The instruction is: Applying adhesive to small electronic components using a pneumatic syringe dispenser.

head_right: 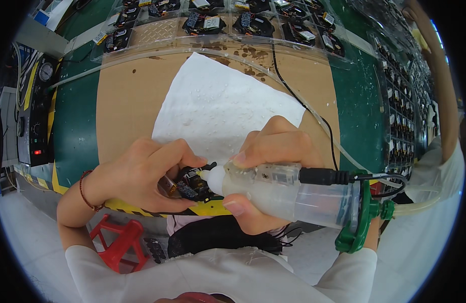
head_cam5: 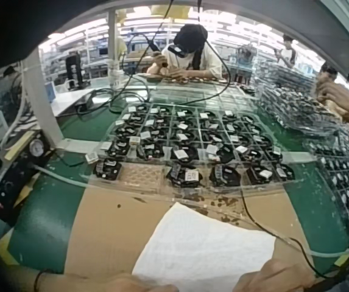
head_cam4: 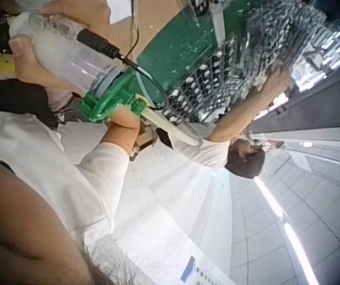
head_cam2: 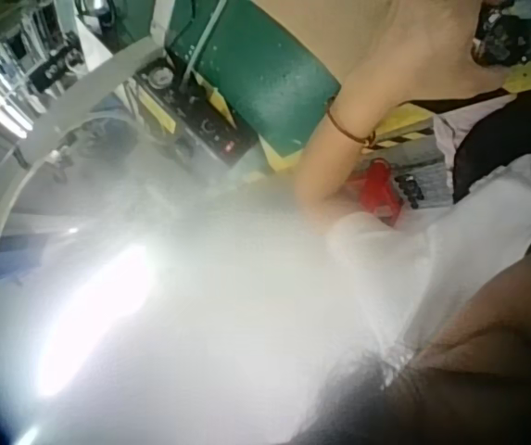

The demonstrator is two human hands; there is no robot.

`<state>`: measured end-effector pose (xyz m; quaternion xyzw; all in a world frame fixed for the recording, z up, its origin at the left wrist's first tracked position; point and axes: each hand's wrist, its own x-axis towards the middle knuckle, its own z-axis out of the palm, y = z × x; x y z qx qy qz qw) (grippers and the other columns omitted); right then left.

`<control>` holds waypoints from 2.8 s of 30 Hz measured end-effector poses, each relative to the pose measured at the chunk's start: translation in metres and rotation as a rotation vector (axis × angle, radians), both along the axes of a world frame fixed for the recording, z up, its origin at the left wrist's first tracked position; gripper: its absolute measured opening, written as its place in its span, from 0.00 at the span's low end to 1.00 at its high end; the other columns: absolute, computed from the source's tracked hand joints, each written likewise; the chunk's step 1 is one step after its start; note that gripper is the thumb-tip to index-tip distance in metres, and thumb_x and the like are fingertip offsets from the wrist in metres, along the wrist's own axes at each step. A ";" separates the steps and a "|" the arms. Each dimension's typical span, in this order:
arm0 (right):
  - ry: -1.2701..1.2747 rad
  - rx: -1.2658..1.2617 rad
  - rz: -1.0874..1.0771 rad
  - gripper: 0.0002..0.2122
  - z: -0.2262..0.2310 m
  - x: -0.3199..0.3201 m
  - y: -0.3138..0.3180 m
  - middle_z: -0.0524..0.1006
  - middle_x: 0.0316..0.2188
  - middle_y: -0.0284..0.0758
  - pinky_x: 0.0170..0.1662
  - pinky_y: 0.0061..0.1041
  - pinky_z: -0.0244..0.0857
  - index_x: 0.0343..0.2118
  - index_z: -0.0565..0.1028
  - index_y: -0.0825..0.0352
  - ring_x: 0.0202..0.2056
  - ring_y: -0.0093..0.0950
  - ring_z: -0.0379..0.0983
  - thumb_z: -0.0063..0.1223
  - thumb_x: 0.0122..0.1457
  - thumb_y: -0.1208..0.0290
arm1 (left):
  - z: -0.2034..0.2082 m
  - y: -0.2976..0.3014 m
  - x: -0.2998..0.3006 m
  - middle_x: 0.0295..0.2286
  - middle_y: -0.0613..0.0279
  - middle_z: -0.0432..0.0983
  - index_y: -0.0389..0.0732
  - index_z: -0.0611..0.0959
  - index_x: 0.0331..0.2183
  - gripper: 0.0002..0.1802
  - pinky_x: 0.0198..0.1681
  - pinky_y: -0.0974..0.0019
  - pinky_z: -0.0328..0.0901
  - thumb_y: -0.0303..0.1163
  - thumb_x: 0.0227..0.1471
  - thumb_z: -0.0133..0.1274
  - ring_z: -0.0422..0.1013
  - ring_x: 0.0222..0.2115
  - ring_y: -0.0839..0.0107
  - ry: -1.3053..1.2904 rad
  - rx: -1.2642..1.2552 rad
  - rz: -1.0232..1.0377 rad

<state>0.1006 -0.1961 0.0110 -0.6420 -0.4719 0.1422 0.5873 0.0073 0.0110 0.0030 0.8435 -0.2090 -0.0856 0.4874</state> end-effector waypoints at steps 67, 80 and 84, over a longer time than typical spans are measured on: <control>-0.143 0.137 0.090 0.21 -0.005 0.000 0.004 0.62 0.25 0.34 0.27 0.25 0.67 0.33 0.62 0.66 0.23 0.23 0.62 0.61 0.41 0.65 | -0.004 -0.008 -0.002 0.18 0.59 0.71 0.31 0.68 0.28 0.12 0.20 0.74 0.63 0.21 0.39 0.54 0.68 0.20 0.80 0.261 -0.400 0.522; -0.134 0.030 0.083 0.21 0.001 -0.001 0.004 0.61 0.26 0.34 0.30 0.26 0.67 0.35 0.61 0.64 0.23 0.23 0.62 0.60 0.42 0.67 | 0.000 -0.006 -0.001 0.17 0.59 0.70 0.31 0.68 0.27 0.13 0.19 0.75 0.62 0.21 0.38 0.54 0.67 0.18 0.80 0.295 -0.325 0.504; -0.113 0.015 0.081 0.21 0.001 -0.001 0.004 0.60 0.26 0.33 0.31 0.26 0.67 0.35 0.61 0.63 0.23 0.23 0.62 0.61 0.42 0.66 | -0.002 -0.006 -0.001 0.17 0.59 0.70 0.31 0.68 0.27 0.13 0.19 0.75 0.62 0.21 0.37 0.55 0.67 0.18 0.80 0.280 -0.338 0.513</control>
